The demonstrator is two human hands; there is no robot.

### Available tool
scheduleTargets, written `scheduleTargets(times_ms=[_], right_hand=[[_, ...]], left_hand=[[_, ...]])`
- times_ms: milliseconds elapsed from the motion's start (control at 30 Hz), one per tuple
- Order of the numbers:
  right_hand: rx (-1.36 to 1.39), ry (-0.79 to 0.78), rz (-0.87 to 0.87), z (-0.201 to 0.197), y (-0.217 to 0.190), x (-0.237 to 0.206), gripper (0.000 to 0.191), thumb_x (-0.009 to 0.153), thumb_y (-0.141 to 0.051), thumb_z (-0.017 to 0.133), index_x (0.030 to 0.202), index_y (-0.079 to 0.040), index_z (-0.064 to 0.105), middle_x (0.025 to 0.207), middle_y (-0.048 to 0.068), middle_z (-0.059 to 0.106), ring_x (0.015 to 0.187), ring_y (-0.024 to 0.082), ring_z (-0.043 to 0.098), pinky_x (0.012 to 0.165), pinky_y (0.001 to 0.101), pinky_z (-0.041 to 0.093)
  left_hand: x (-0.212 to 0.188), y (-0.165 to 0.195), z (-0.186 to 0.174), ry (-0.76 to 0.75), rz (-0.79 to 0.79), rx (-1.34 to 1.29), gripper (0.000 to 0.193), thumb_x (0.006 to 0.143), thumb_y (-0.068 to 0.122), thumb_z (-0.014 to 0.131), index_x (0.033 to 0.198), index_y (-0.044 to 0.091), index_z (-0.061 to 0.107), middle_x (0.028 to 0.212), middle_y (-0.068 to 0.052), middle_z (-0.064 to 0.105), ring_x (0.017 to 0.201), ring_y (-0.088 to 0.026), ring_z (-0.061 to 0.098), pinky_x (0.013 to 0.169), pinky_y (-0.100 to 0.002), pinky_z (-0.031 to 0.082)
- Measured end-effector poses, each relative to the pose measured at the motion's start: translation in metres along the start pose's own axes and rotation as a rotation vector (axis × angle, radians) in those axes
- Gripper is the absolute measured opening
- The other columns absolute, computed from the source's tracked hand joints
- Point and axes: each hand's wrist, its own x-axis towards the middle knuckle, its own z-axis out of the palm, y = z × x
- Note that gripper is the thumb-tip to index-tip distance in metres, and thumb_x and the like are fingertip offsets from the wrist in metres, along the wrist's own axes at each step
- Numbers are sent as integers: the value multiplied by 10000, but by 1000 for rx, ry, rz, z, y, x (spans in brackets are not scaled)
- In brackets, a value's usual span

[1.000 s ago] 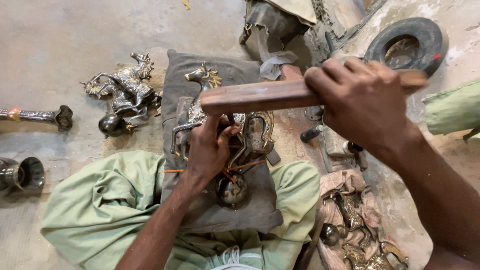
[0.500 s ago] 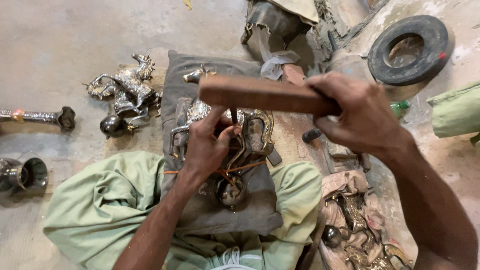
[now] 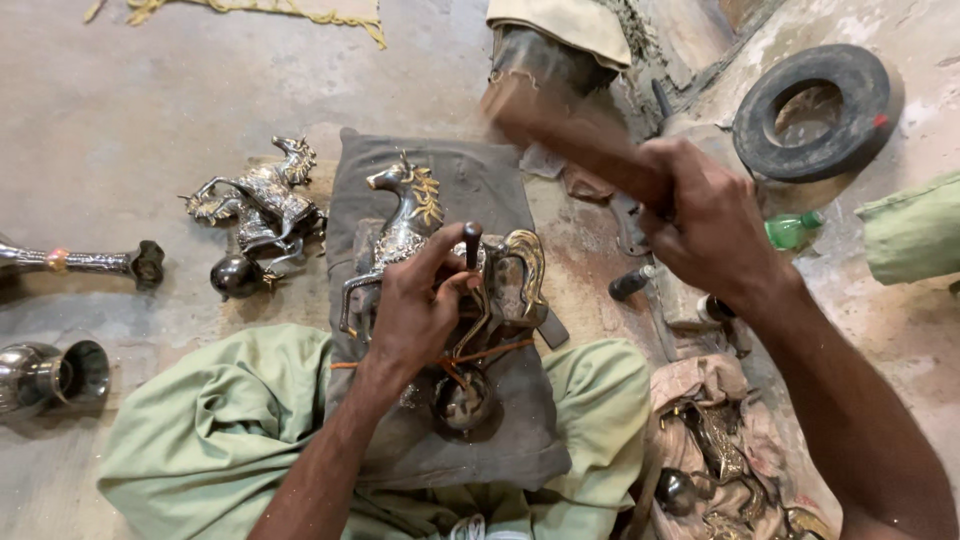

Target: The person sits on the floor holding a chisel against a brass horse figurine resting on a cushioned pad and strikes the chisel with a wooden mallet, working the surface details of the ornament. They reposition the chisel repeatedly around the figurine's body and mane while hammering.

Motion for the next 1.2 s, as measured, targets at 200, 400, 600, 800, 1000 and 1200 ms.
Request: scheduleTargets(times_ms=[200, 400, 600, 800, 1000, 1200], right_hand=[[-193, 89, -128, -16, -15, -4, 450, 813, -32, 686, 1253, -75, 607, 1155, 142, 684, 1074, 329, 687, 937, 509, 586], [-510, 92, -221, -19, -33, -2, 502, 687, -112, 767, 1169, -96, 632, 1068, 142, 717, 1033, 356, 698, 854, 526, 576], [-620, 1, -215, -12, -28, -3, 428, 750, -194, 760, 1154, -111, 643, 1071, 145, 732, 959, 325, 728, 791, 511, 600], [-184, -118, 185, -12, -21, -10, 358, 906, -141, 717, 1222, -37, 585, 1043, 181, 688, 862, 319, 713, 823, 487, 613], [-106, -80, 193, -11, -28, -11, 429, 905, -139, 698, 1283, -16, 534, 971, 168, 659, 815, 333, 699, 791, 477, 602], [-238, 54, -38, -17, -26, -12, 408, 834, -101, 705, 1237, -89, 635, 1084, 158, 674, 965, 347, 678, 819, 485, 586]], left_hand=[[-1, -6, -2, -6, 48, -16, 571, 852, -150, 574, 1357, 117, 574, 913, -117, 783, 839, -194, 804, 729, -320, 676], [1, 0, -11, -11, 30, -18, 546, 861, -141, 587, 1361, 77, 560, 869, -131, 754, 805, -197, 793, 683, -341, 639], [-2, 4, -13, -13, 7, -79, 566, 860, -136, 566, 1380, 87, 555, 863, -123, 752, 792, -186, 785, 679, -334, 642], [-1, 0, -12, -38, -10, -61, 568, 866, -110, 601, 1388, 110, 573, 885, -137, 773, 788, -183, 784, 682, -347, 635], [-2, 0, -14, -53, 7, -41, 583, 865, -108, 605, 1398, 130, 585, 905, -137, 775, 783, -176, 776, 678, -342, 636], [-3, -2, -11, -71, -7, -110, 535, 901, -109, 584, 1387, 115, 558, 885, -114, 781, 794, -168, 785, 701, -319, 649]])
